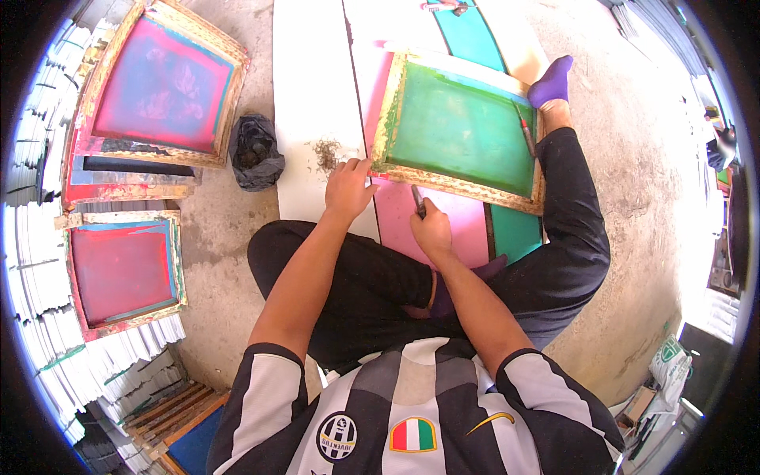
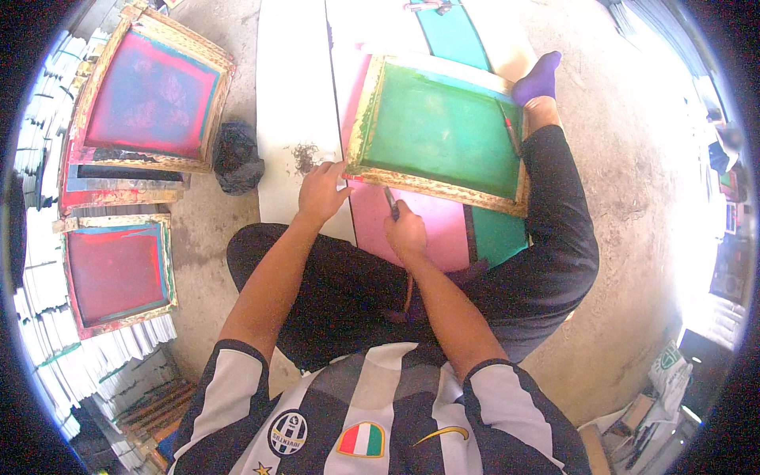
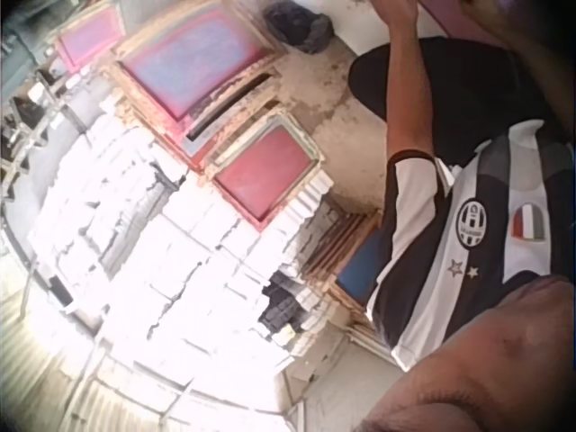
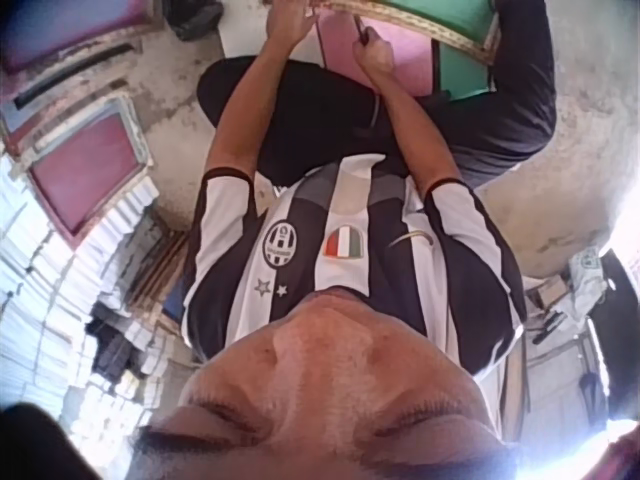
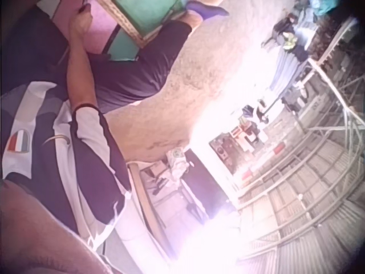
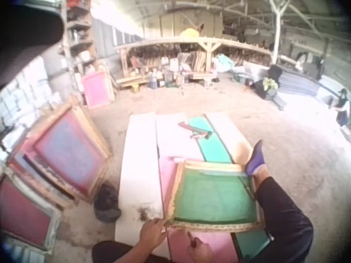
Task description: The person sits on the floor and uses a small knife to scrape dried paint or residue from the edges of a green screen-printing frame. They repeatedly lift the frame, scrape along the border, and place it back down, continuing the process throughout the clip.
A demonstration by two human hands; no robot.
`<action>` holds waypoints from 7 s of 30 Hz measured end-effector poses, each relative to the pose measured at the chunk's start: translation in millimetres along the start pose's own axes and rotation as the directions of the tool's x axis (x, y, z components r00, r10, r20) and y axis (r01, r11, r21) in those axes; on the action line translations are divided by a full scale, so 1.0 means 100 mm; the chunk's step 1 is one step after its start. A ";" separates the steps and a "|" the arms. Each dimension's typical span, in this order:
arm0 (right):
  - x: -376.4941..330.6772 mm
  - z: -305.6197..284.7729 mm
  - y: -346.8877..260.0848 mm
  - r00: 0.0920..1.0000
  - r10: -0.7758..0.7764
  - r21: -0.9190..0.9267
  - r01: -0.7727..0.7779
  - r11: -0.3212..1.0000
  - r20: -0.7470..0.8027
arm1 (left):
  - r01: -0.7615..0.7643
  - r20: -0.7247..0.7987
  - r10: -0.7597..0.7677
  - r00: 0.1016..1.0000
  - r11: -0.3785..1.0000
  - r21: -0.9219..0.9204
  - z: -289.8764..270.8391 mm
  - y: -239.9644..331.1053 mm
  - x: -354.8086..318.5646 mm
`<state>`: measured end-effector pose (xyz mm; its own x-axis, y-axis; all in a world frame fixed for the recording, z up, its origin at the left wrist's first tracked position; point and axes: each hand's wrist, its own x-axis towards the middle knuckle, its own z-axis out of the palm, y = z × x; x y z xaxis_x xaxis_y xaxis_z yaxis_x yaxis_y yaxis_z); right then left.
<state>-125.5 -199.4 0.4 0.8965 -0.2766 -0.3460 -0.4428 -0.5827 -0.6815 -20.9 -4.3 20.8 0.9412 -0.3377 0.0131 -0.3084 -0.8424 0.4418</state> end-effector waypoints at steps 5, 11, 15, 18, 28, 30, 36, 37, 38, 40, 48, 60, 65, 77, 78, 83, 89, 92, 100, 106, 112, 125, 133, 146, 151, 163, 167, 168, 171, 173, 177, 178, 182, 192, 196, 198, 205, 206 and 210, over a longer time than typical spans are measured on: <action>-0.12 0.03 0.01 0.995 -0.067 0.020 0.065 0.998 0.077 | -0.182 -0.004 0.184 0.983 0.971 -0.158 -0.15 0.03 -0.06; -0.09 0.12 -0.25 0.970 -0.149 0.072 0.137 0.988 0.194 | -0.323 0.046 0.335 0.941 0.931 -0.169 -0.34 0.03 -0.16; -0.01 0.20 -0.51 0.939 -0.202 0.056 0.194 0.979 0.279 | -0.308 0.174 0.316 0.933 0.949 -0.074 -0.52 -0.15 -0.09; 0.16 0.41 -0.62 0.899 -0.248 0.064 0.241 0.968 0.362 | -0.258 0.254 0.249 0.934 0.966 0.002 -0.65 -0.39 -0.01; 0.51 0.87 -0.89 0.640 -0.147 0.301 -0.138 0.943 0.754 | 0.035 0.484 -0.093 0.870 0.991 0.128 -0.82 -0.91 0.11; 0.49 0.84 -0.91 0.590 -0.149 0.336 -0.221 0.916 0.794 | 0.053 0.443 -0.076 0.893 0.996 0.064 -0.76 -1.01 0.07; 0.29 0.61 -0.91 0.715 0.033 0.371 -0.401 0.837 0.699 | 0.153 0.375 -0.231 0.898 0.962 0.226 -0.65 -0.92 0.13; 0.26 0.56 -0.88 0.728 0.038 0.376 -0.397 0.837 0.684 | 0.158 0.385 -0.261 0.885 0.948 0.277 -0.67 -0.86 0.16; 0.24 0.51 -0.84 0.741 0.043 0.381 -0.393 0.837 0.670 | 0.179 0.387 -0.296 0.873 0.934 0.310 -0.69 -0.81 0.17; 0.20 0.39 -0.70 0.789 0.042 0.404 -0.359 0.841 0.613 | 0.216 0.385 -0.363 0.848 0.902 0.374 -0.73 -0.70 0.19; 0.16 0.05 0.06 0.938 0.153 0.384 -0.271 0.883 0.310 | 0.233 0.268 -0.343 0.900 0.900 0.368 -0.57 -0.82 0.10; 0.28 0.01 0.04 0.933 0.230 0.249 -0.301 0.921 0.275 | 0.126 0.372 -0.177 0.911 0.979 0.158 -0.51 -0.19 0.01; 0.26 -0.02 -0.11 0.928 0.266 0.167 -0.315 0.934 0.263 | 0.196 0.387 -0.202 0.900 0.979 0.054 -0.38 0.05 0.06; 0.22 -0.28 -0.38 0.890 0.322 -0.068 -0.317 0.946 0.322 | 0.231 0.261 -0.178 0.949 0.955 -0.189 -0.07 -0.05 -0.01; 0.22 -0.27 -0.37 0.901 0.315 -0.076 -0.307 0.949 0.298 | 0.225 0.262 -0.172 0.950 0.956 -0.187 -0.09 -0.04 0.01; 0.28 -0.15 -0.22 0.935 0.293 -0.166 -0.262 0.951 0.200 | 0.225 0.289 -0.187 0.939 0.969 -0.105 -0.17 0.09 0.03; 0.23 -0.28 -0.33 0.939 0.261 -0.229 -0.210 0.950 0.223 | 0.177 0.333 -0.174 0.927 0.984 0.023 -0.20 0.16 0.05; 0.23 -0.28 -0.32 0.933 0.268 -0.195 -0.224 0.955 0.241 | 0.169 0.338 -0.169 0.926 0.985 0.032 -0.19 0.15 0.05; 0.26 -0.07 -0.03 0.942 0.208 0.125 -0.247 0.961 0.264 | 0.073 0.245 -0.082 0.966 0.996 0.045 -0.12 0.09 -0.02; 0.20 -0.03 0.12 0.932 0.145 0.342 -0.262 0.902 0.332 | 0.103 0.218 -0.121 0.968 0.991 0.089 -0.20 0.24 -0.05; 0.02 0.05 -0.15 0.883 0.008 0.325 -0.181 0.928 0.469 | -0.311 0.092 0.310 0.946 0.950 -0.002 -0.16 0.19 -0.13; 0.09 0.04 -0.14 0.902 0.116 0.454 -0.317 0.833 0.416 | 0.218 0.199 -0.253 0.947 0.959 0.179 -0.23 -0.18 0.02; 0.24 0.07 -0.04 0.904 0.218 0.384 -0.361 0.850 0.368 | 0.535 0.246 -0.577 0.779 0.816 0.220 -0.33 -0.26 0.15; 0.24 0.09 -0.24 0.905 0.286 0.230 -0.365 0.902 0.315 | 0.318 0.295 -0.262 0.919 0.934 -0.162 -0.04 -0.07 0.13; 0.17 -0.01 -0.40 0.908 0.291 0.168 -0.351 0.921 0.302 | 0.305 0.294 -0.244 0.924 0.935 -0.182 -0.03 -0.11 0.12; 0.17 0.08 0.11 0.864 0.074 0.577 -0.394 0.715 0.498 | 0.267 0.157 -0.254 0.954 0.961 -0.068 -0.13 0.03 0.05; 0.13 0.13 -0.05 0.852 -0.026 0.485 -0.273 0.831 0.524 | -0.097 0.115 0.114 0.987 0.985 -0.144 -0.16 0.09 -0.05; 0.12 0.14 -0.10 0.846 -0.044 0.475 -0.254 0.842 0.531 | -0.128 0.128 0.143 0.981 0.985 -0.120 -0.15 0.09 -0.05; 0.09 0.05 -0.26 0.800 -0.046 0.463 -0.298 0.835 0.599 | -0.200 0.134 0.209 0.969 0.977 -0.077 -0.11 0.07 -0.07; 0.06 0.02 -0.33 0.776 -0.036 0.481 -0.352 0.803 0.629 | -0.221 0.084 0.228 0.970 0.972 -0.086 -0.11 0.04 -0.08; 0.01 -0.02 -0.38 0.752 0.025 0.509 -0.470 0.721 0.658 | -0.214 0.109 0.219 0.970 0.975 -0.051 -0.08 0.01 -0.07; 0.00 -0.03 -0.39 0.739 0.050 0.503 -0.505 0.702 0.672 | -0.183 0.108 0.187 0.976 0.982 -0.038 -0.09 0.03 -0.06; 0.03 -0.03 -0.37 0.832 0.161 0.558 -0.486 0.673 0.530 | 0.037 0.089 -0.043 0.995 0.997 0.064 -0.11 -0.10 -0.02; 0.23 0.04 -0.29 0.860 0.226 0.507 -0.461 0.728 0.458 | 0.515 0.161 -0.532 0.831 0.846 0.137 -0.33 -0.27 0.04; 0.28 0.12 -0.27 0.861 0.220 0.501 -0.455 0.737 0.458 | 0.419 0.170 -0.407 0.897 0.907 -0.043 -0.21 -0.26 0.04; 0.25 0.14 -0.29 0.872 0.237 0.453 -0.434 0.779 0.427 | 0.359 0.153 -0.340 0.928 0.926 -0.117 -0.11 -0.24 0.03; 0.22 0.22 -0.32 0.915 0.271 0.307 -0.361 0.881 0.299 | 0.263 0.240 -0.218 0.946 0.949 -0.173 -0.11 -0.02 0.06; 0.22 0.22 -0.33 0.917 0.270 0.292 -0.355 0.888 0.292 | 0.257 0.242 -0.215 0.946 0.954 -0.156 -0.09 -0.03 0.06; 0.23 0.24 -0.25 0.924 0.253 0.285 -0.335 0.898 0.288 | 0.237 0.249 -0.198 0.948 0.961 -0.140 -0.06 -0.05 0.06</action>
<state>-93.8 -172.8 -6.0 0.7125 -0.1829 -0.6774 -0.7014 -0.2127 -0.6803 -12.6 0.0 24.7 0.9190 -0.2583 -0.2980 -0.0541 -0.8311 0.5534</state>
